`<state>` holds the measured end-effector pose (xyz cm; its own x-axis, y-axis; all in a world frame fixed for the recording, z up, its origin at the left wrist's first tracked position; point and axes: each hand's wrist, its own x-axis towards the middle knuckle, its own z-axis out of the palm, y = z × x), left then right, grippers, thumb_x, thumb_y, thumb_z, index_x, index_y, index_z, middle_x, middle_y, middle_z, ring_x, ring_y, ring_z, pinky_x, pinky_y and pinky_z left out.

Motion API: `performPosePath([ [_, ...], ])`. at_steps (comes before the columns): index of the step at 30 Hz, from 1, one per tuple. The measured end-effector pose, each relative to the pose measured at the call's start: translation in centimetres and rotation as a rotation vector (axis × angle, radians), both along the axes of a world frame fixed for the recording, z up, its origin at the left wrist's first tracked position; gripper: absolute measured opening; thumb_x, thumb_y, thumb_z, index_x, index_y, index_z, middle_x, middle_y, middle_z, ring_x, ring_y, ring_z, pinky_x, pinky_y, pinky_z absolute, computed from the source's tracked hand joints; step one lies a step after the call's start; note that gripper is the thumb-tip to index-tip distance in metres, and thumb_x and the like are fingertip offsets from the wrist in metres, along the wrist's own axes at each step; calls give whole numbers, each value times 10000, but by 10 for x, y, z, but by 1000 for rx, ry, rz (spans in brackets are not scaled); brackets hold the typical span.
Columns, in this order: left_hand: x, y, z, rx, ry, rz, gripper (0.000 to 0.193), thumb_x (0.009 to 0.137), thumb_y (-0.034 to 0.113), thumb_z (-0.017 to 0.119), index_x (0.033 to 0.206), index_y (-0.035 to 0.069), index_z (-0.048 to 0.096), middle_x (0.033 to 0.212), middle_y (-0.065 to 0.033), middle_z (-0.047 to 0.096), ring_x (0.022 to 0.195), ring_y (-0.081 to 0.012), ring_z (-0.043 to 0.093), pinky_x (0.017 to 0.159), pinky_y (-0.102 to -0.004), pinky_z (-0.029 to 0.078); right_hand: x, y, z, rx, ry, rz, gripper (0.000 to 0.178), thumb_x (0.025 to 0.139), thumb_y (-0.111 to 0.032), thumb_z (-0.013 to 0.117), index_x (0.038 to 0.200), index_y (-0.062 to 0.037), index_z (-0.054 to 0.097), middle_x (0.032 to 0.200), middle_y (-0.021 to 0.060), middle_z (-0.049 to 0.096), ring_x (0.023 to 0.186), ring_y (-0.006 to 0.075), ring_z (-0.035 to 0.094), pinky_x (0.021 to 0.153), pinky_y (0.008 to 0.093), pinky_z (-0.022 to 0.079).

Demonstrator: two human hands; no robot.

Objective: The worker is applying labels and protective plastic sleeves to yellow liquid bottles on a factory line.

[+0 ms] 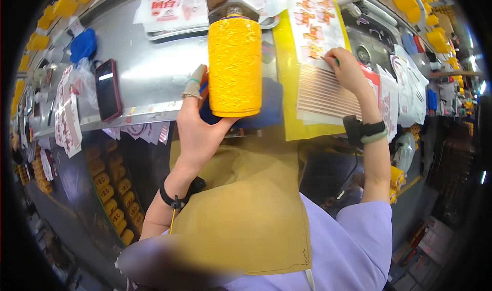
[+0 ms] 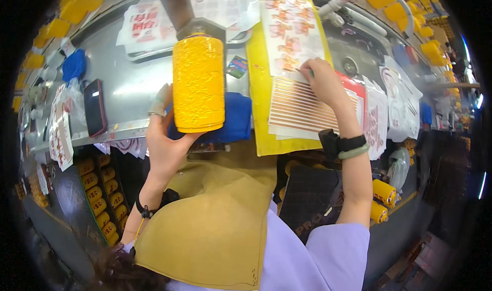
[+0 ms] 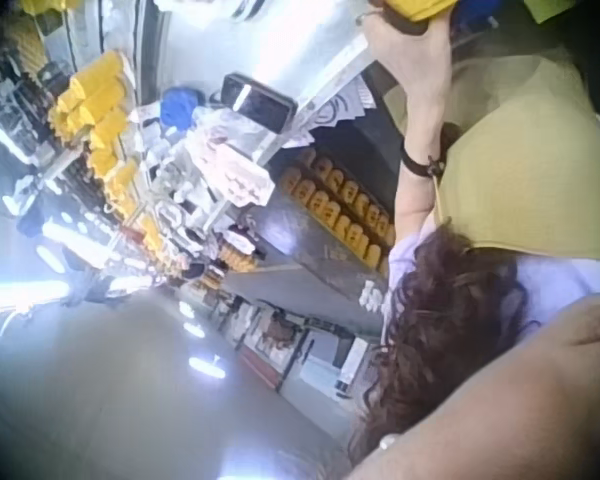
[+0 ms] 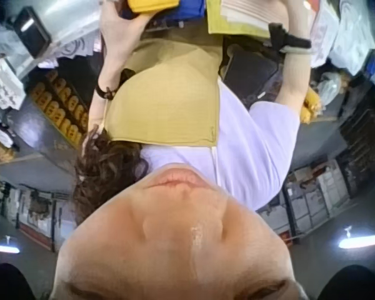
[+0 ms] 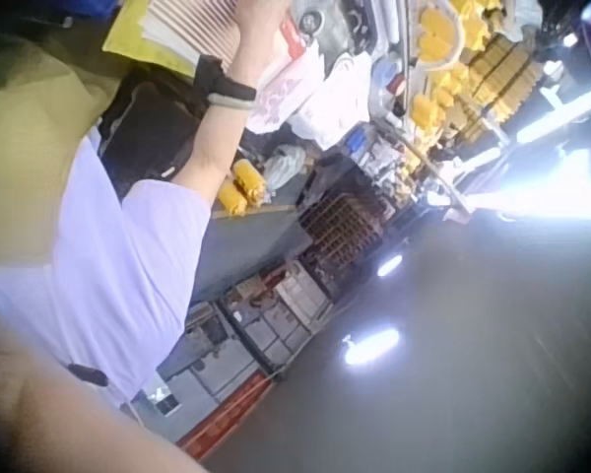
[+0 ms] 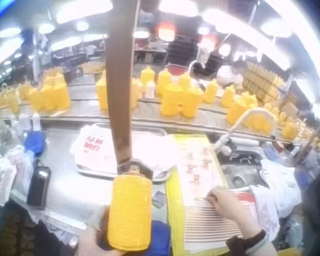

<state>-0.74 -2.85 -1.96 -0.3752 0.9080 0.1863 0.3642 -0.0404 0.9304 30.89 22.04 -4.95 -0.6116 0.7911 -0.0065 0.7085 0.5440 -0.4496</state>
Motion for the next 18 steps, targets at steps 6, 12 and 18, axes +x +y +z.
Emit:
performPosePath([
  [6, -4, -2, -12, -40, -80, 6, 823, 792, 72, 872, 1491, -66, 460, 1350, -209, 644, 1263, -254, 638, 1101, -386, 490, -2, -6, -3, 83, 30, -121, 138, 994, -131, 613, 1042, -7, 649, 1015, 191, 661, 1023, 382, 612, 896, 448, 480],
  [12, -5, 0, -12, -21, -134, 46, 749, 744, 58, 884, 1416, -55, 576, 1325, -181, 673, 1155, -234, 681, 1010, -342, 524, -23, -38, 27, -38, 142, -286, 190, 1037, -158, 592, 1038, 29, 626, 897, 200, 704, 844, 386, 664, 784, 421, 507],
  [18, -2, -2, 2, 140, 319, 111, 722, 670, 109, 934, 1341, 30, 680, 1247, -126, 689, 1132, -261, 639, 985, -369, 516, -54, -100, 67, 50, 169, -266, 151, 1002, -118, 648, 1018, 30, 622, 893, 197, 675, 831, 376, 642, 760, 418, 493],
])
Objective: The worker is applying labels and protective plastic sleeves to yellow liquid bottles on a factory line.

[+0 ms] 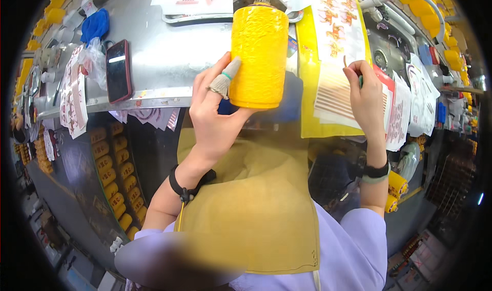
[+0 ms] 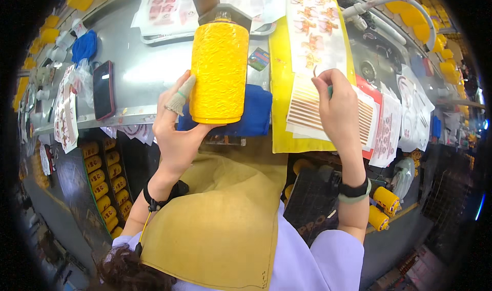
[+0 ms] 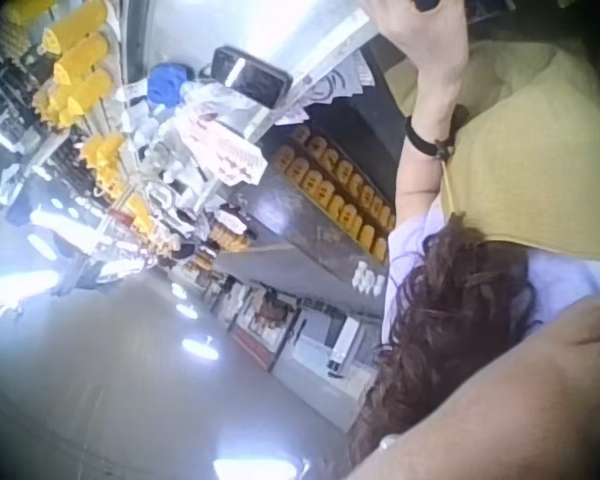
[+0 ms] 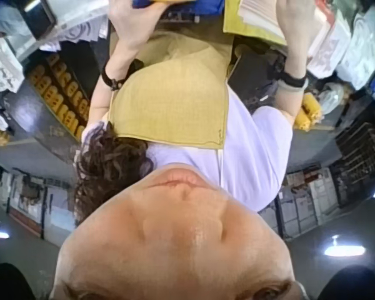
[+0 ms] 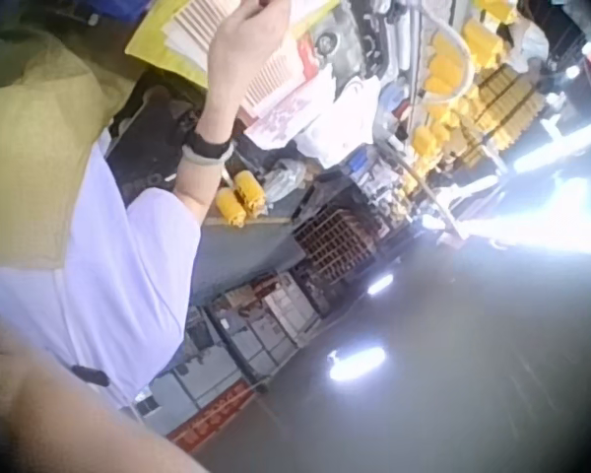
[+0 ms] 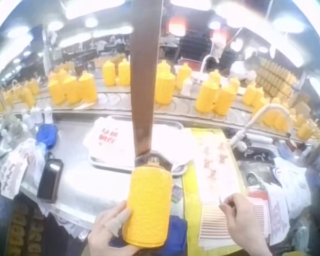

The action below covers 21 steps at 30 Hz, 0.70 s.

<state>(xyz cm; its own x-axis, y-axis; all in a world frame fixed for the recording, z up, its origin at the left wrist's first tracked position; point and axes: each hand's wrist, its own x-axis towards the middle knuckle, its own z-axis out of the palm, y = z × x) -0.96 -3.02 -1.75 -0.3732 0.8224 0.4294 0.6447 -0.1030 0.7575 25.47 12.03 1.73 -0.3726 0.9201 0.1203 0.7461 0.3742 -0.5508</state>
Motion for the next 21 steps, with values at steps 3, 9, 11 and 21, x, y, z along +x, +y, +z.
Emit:
performPosePath([
  [3, 1, 1, 3, -48, -17, -43, 836, 685, 103, 947, 1425, 8, 570, 1430, -136, 562, 1287, -264, 572, 1033, -382, 506, -22, -27, 11, -27, 76, 59, 128, 957, -94, 691, 970, 23, 639, 857, 168, 650, 784, 336, 627, 735, 404, 486],
  [9, 3, 1, -3, -127, -199, -116, 969, 721, 132, 948, 1514, 6, 406, 1418, -130, 488, 1311, -248, 534, 1041, -395, 520, -62, -64, 37, -19, 115, 177, 77, 895, -45, 741, 895, 5, 682, 796, 124, 607, 720, 284, 598, 663, 384, 456],
  [11, 2, -2, -4, -140, -302, -143, 963, 726, 137, 932, 1517, -5, 401, 1443, -149, 466, 1320, -260, 523, 1052, -389, 498, -68, -73, 47, -166, 341, 254, 74, 889, -38, 747, 906, 5, 690, 771, 110, 589, 692, 256, 581, 635, 368, 441],
  [21, -12, -13, 3, -164, -887, -415, 919, 866, -7, 699, 1624, 3, 180, 1556, -153, 347, 1472, -256, 359, 1227, -415, 280, -80, -82, 22, -278, 386, 250, 85, 926, -54, 723, 906, 20, 686, 744, 87, 591, 660, 185, 561, 623, 322, 431],
])
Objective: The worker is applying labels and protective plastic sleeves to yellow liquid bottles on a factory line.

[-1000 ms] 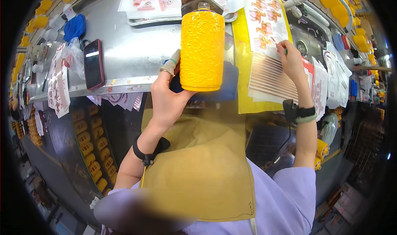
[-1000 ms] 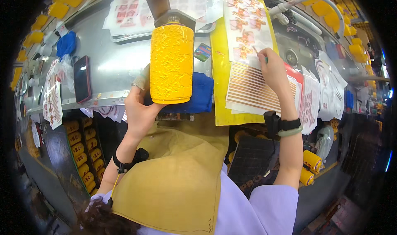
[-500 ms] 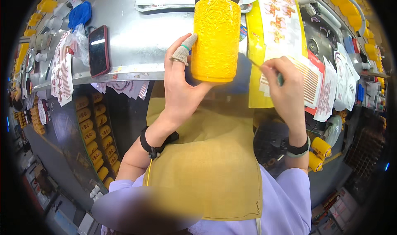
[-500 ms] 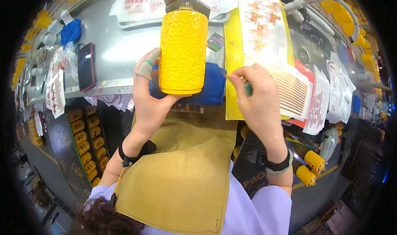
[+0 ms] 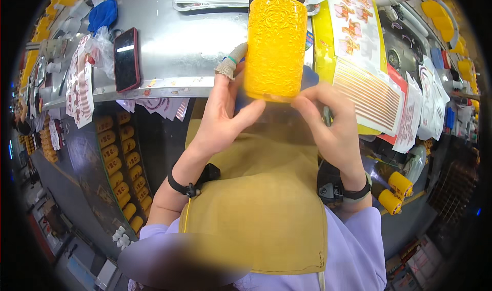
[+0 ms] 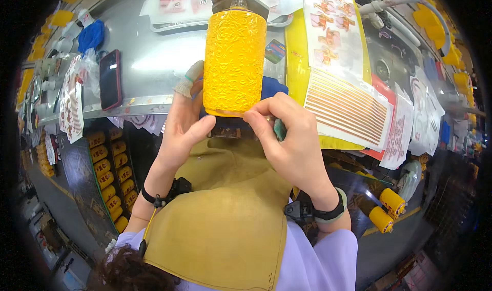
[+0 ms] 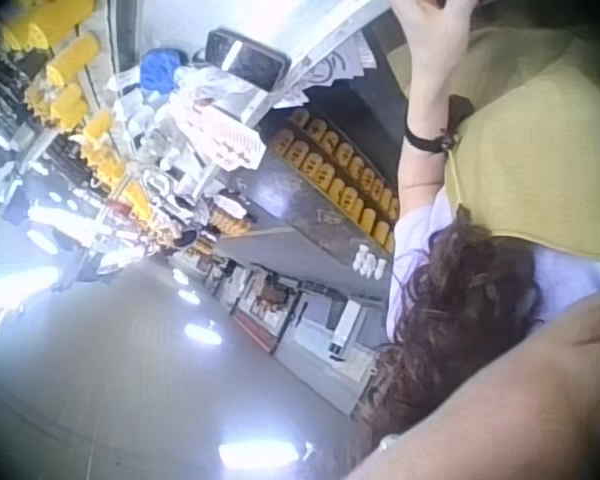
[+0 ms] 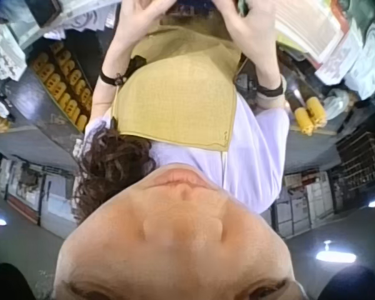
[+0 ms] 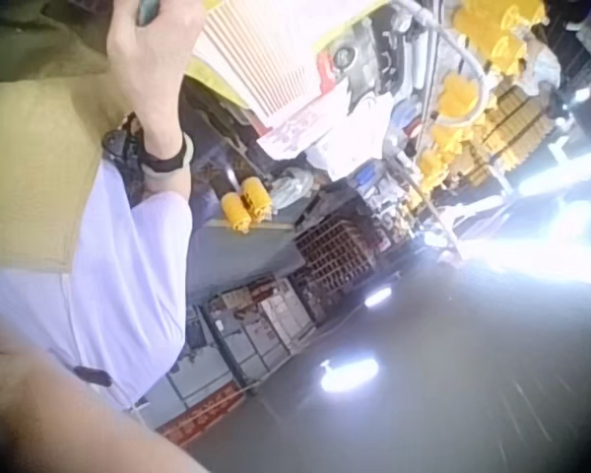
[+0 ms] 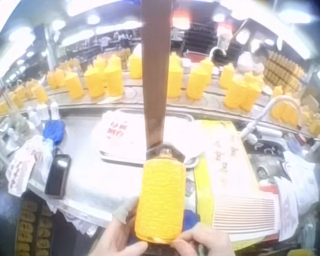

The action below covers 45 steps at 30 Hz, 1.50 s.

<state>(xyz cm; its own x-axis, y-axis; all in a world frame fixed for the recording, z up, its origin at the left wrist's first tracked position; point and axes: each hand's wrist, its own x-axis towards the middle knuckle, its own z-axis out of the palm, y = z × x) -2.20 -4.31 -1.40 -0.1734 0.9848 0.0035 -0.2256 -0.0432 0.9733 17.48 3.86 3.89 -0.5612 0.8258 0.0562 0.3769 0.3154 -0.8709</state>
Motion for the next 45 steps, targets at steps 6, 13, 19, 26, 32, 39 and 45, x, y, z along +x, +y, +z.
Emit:
performPosePath([
  [6, 11, 4, 1, -6, -6, 43, 863, 929, 15, 690, 1619, -2, 171, 1557, -158, 353, 1449, -254, 390, 1206, -408, 310, 5, -3, -4, -110, 17, -55, 134, 905, -96, 765, 893, 18, 695, 747, 56, 604, 660, 140, 541, 625, 295, 430],
  [13, 10, 2, -2, 0, 2, 29, 867, 930, 3, 681, 1624, 0, 162, 1571, -159, 337, 1464, -256, 363, 1220, -411, 282, 1, -3, -17, -97, 26, -92, 156, 901, -111, 779, 885, 19, 692, 745, 45, 597, 664, 119, 524, 624, 274, 418],
  [19, 11, 3, 0, 9, -21, 30, 854, 938, -17, 655, 1627, -2, 151, 1580, -150, 327, 1480, -253, 336, 1230, -408, 257, 1, -3, -21, -101, 66, -100, 161, 902, -108, 776, 872, 20, 684, 735, 35, 581, 661, 113, 504, 621, 271, 410],
  [26, 7, -2, -8, 47, -90, 102, 736, 963, -52, 581, 1604, -24, 221, 1572, -163, 359, 1473, -255, 373, 1232, -418, 276, 1, -3, -19, -150, 57, -107, 167, 901, -108, 774, 865, 26, 681, 726, 31, 563, 668, 111, 491, 634, 270, 402],
  [32, -4, -6, -21, 501, 568, 254, 566, 836, -8, 818, 1349, 6, 581, 1427, -185, 492, 1357, -324, 497, 1133, -494, 466, 0, -3, -19, -166, 63, -115, 162, 899, -104, 770, 864, 27, 681, 722, 29, 557, 672, 111, 490, 636, 274, 401],
  [39, -2, -2, -22, 583, 919, 357, 356, 671, 58, 925, 1000, 127, 807, 1220, -121, 666, 1095, -340, 663, 915, -405, 565, -1, -3, -18, -196, 66, -122, 157, 903, -101, 768, 866, 25, 682, 724, 27, 556, 675, 112, 489, 639, 273, 402],
  [45, -6, 3, -27, 614, 956, 368, 333, 654, 50, 911, 968, 98, 814, 1202, -126, 692, 1075, -332, 681, 886, -404, 575, 0, -3, -16, -181, 49, -108, 165, 905, -108, 774, 867, 24, 683, 725, 28, 557, 675, 114, 491, 640, 274, 404],
])
